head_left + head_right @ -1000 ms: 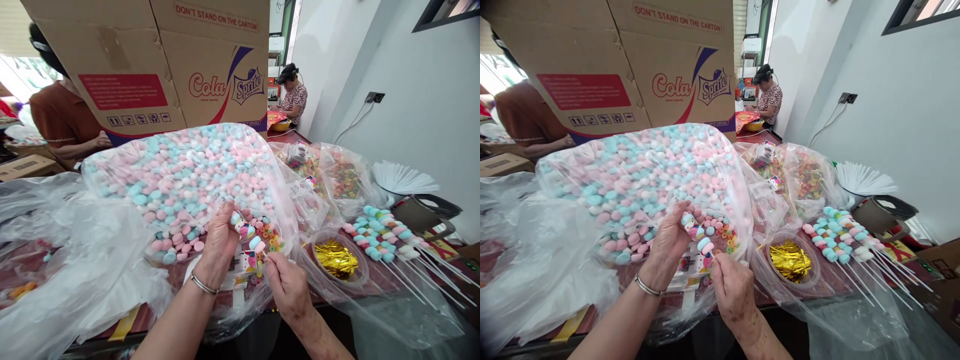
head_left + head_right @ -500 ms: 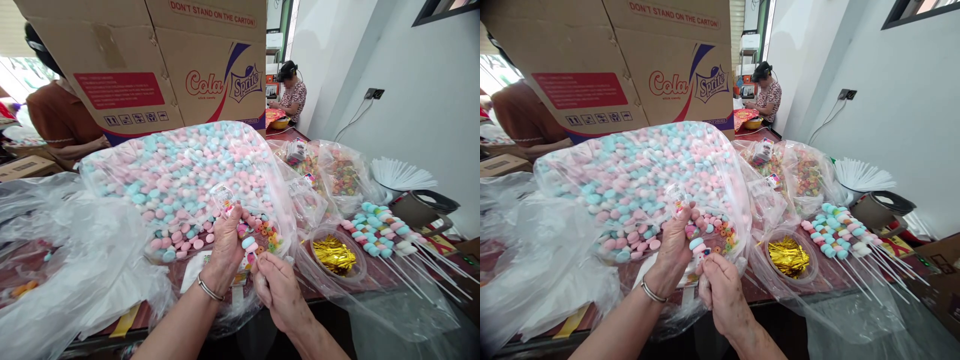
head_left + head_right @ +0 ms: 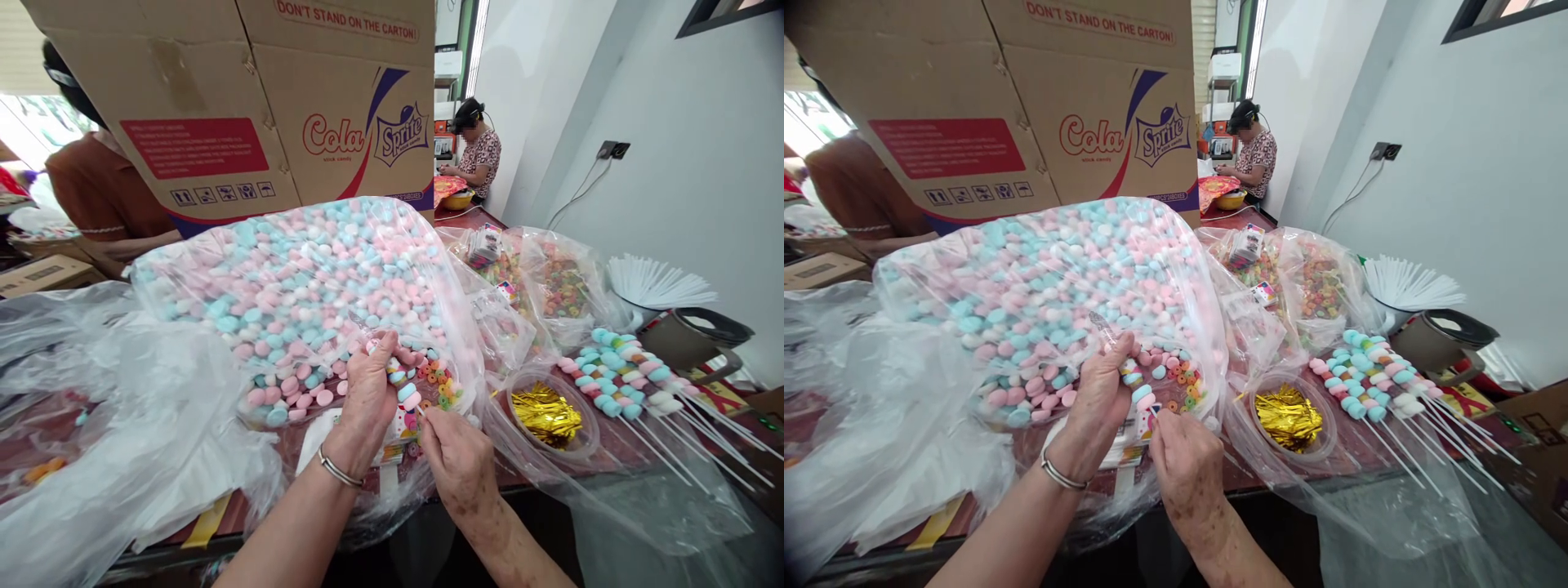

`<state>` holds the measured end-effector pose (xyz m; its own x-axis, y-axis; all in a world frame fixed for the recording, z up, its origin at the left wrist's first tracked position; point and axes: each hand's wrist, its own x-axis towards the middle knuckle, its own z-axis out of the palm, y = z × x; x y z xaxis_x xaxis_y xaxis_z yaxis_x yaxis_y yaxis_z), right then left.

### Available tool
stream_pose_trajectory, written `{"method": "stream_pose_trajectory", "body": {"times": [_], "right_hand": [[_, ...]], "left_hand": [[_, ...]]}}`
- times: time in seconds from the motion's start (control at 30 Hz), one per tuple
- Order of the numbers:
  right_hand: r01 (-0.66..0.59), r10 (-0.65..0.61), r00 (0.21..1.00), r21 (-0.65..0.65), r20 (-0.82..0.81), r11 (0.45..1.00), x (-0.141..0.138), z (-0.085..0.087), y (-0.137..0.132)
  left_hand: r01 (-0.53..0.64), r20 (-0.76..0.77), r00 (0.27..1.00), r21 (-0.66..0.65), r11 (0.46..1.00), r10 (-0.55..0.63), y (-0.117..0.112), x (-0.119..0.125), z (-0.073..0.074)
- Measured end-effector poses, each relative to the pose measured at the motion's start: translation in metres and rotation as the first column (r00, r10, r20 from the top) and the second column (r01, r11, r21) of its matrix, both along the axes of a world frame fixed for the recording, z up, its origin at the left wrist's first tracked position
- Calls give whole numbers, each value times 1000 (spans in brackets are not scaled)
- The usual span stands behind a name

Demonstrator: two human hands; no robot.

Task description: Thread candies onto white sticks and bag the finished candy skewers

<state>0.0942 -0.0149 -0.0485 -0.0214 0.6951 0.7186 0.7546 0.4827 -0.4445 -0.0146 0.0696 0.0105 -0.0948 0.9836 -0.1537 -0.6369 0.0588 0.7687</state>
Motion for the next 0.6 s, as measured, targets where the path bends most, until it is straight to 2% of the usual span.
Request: {"method": "stream_pose_trajectory", "body": {"times": [0.17,0.3,0.37,0.5,0.6], "right_hand": [[-73,67,994,-78,-83,994,-2,4,-2],[-66,55,993,-95,-109,993,-6,5,1],[-77,61,988,-109,-143,991,-7,4,2],[-177,130,961,-181,-244,967,-2,3,-2],[-256,158,927,-266,-339,930,2,1,-8]], "left_hand": [[17,35,999,-33,999,-16,-3,6,1],[13,31,999,-57,998,-12,-8,14,-1],[47,51,998,-54,997,-44,-11,15,0],[57,151,987,-33,998,-52,-9,5,4],[44,215,976,-31,999,-37,-5,-4,4]]}}
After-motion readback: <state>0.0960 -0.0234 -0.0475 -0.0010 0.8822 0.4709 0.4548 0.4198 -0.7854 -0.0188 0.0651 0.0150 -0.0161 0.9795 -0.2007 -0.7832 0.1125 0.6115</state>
